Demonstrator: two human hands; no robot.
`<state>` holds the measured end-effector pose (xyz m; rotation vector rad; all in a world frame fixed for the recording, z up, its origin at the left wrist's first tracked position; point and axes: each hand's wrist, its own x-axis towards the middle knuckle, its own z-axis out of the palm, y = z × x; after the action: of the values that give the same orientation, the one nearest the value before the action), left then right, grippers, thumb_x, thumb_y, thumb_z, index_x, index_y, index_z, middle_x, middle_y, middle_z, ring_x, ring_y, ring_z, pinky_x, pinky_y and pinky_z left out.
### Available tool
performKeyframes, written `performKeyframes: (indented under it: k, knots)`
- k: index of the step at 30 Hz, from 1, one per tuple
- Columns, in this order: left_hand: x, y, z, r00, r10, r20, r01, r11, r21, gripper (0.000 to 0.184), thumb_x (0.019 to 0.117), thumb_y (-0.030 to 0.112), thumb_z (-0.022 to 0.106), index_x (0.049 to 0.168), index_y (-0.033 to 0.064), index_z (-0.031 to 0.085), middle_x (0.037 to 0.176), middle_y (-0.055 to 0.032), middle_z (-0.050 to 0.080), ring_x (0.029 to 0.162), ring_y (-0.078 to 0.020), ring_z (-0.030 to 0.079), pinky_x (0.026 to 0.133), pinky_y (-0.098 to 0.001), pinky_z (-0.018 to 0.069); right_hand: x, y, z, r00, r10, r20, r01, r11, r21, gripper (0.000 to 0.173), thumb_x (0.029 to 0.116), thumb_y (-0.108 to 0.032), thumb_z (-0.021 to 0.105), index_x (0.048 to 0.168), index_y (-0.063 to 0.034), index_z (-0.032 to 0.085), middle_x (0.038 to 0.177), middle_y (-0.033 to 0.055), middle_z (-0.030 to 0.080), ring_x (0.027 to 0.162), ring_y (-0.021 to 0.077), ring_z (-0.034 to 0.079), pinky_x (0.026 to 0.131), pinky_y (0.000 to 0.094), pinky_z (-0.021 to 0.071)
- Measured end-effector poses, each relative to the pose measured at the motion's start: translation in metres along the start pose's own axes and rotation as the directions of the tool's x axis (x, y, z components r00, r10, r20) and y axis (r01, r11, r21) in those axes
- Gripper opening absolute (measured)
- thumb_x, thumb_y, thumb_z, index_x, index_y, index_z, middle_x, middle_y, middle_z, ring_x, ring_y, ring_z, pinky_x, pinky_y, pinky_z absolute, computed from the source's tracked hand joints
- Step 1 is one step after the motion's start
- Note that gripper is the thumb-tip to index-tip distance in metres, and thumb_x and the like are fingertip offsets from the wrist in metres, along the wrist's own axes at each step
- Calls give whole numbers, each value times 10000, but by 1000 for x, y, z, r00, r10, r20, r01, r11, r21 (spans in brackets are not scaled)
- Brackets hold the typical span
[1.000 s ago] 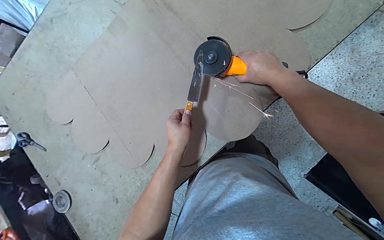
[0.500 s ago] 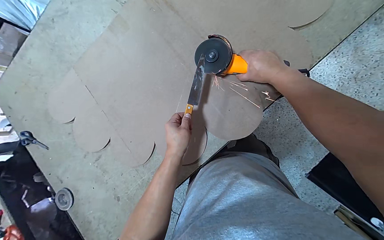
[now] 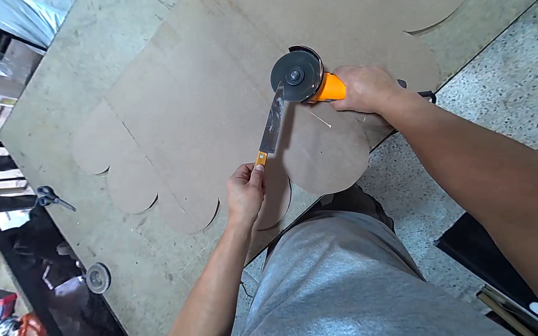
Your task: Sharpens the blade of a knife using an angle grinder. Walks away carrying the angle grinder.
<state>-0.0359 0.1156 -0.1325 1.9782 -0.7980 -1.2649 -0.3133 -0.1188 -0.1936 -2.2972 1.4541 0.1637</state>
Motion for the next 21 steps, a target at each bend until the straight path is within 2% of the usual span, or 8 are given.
performKeyframes:
  k: [11, 17, 21]
  knots:
    - [-5, 5, -4, 1000, -14, -12, 14, 1000, 6, 201, 1085, 209, 542, 1088, 47, 662, 697, -60, 602, 432, -98, 415, 379, -223, 331, 1, 2, 2, 1000, -18, -13, 18, 1000, -5, 543, 855, -471, 764, 1221, -110, 590, 1126, 147, 682, 1025, 380, 689, 792, 629, 538]
    - [-5, 6, -8, 999, -31, -18, 32, 999, 22, 197, 1086, 202, 538, 1092, 48, 660, 697, -55, 605, 427, -93, 410, 375, -224, 329, -1, 2, 1, 999, -28, -29, 28, 1000, 6, 564, 854, -470, 770, 1252, -110, 597, 1155, 154, 687, 1041, 389, 689, 801, 647, 533]
    - [-14, 9, -12, 999, -47, 19, 46, 997, 65, 227, 1093, 282, 526, 1123, 96, 652, 684, -57, 580, 406, -87, 364, 362, -216, 302, -3, 2, -1, 999, -30, -29, 30, 1000, -7, 564, 862, -476, 765, 1254, -110, 592, 1165, 149, 686, 1041, 386, 690, 795, 636, 533]
